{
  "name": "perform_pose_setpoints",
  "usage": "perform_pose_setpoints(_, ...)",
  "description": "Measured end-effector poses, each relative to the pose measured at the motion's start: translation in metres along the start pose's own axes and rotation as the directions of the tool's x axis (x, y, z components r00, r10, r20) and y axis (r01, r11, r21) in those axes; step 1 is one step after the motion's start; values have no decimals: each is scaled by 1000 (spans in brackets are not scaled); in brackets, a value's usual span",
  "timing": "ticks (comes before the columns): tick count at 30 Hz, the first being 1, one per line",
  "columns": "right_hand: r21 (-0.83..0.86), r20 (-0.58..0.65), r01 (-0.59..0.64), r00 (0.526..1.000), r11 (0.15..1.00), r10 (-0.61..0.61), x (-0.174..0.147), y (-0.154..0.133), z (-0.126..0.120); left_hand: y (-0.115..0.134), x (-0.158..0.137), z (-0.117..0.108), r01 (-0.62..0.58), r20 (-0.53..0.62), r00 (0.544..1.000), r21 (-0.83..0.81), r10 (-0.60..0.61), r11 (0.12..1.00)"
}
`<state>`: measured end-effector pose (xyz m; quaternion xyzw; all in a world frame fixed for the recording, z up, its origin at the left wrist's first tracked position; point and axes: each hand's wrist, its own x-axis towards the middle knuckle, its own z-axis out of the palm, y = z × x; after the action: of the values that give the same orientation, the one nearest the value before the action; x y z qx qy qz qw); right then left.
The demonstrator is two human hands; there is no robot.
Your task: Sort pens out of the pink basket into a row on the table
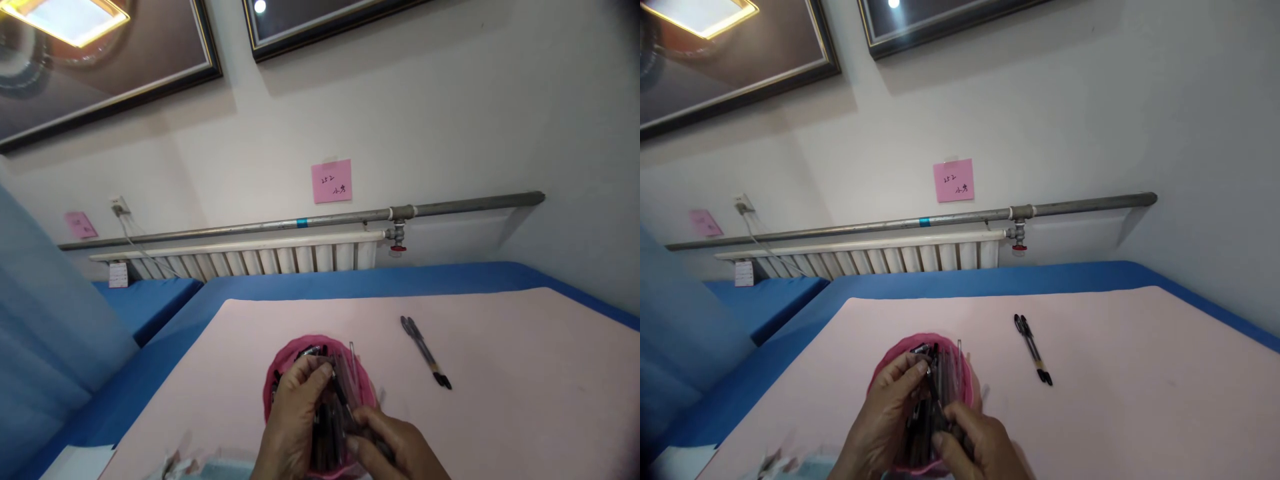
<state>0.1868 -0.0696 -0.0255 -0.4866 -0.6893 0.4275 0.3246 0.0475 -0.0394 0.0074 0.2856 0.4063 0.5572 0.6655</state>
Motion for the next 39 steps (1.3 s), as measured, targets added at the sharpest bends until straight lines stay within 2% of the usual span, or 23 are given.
perform_pose_setpoints(9, 38, -107, -11, 994, 999, 15, -1, -4, 0, 1, 1, 0, 23, -69, 997, 13, -22, 1000)
perform_pose_setpoints(14, 72, -42, -7, 999, 997, 10, -3, -9, -4, -2, -1, 2, 20, -16, 1000, -28, -21, 999)
perform_pose_setpoints(21, 109, -28, -74, 997, 991, 78, 1, -6, -1, -1, -2, 5, -10, -100, 995, -65, 3, 998)
perform_pose_setpoints(26, 148, -12, -86, 996, 985, 89, -1, -11, -3, 2, -3, 5, 10, -67, 998, -65, -14, 998)
perform_pose_setpoints(29, 100, -10, -103, 994, 990, 105, -2, -12, -3, 1, -2, 4, 2, -74, 997, -75, -7, 997)
perform_pose_setpoints(33, -9, -85, -100, 992, 995, 98, -2, -8, -1, 1, -3, 4, -9, -63, 998, -73, 5, 997)
perform_pose_setpoints(36, 10, -41, -85, 996, 996, 85, -3, -6, -1, 2, -5, 5, -4, -18, 1000, -78, 3, 997)
perform_pose_setpoints(39, 42, -6, -65, 998, 997, 66, -3, -6, -1, 4, -5, 5, -5, -22, 1000, -73, 4, 997)
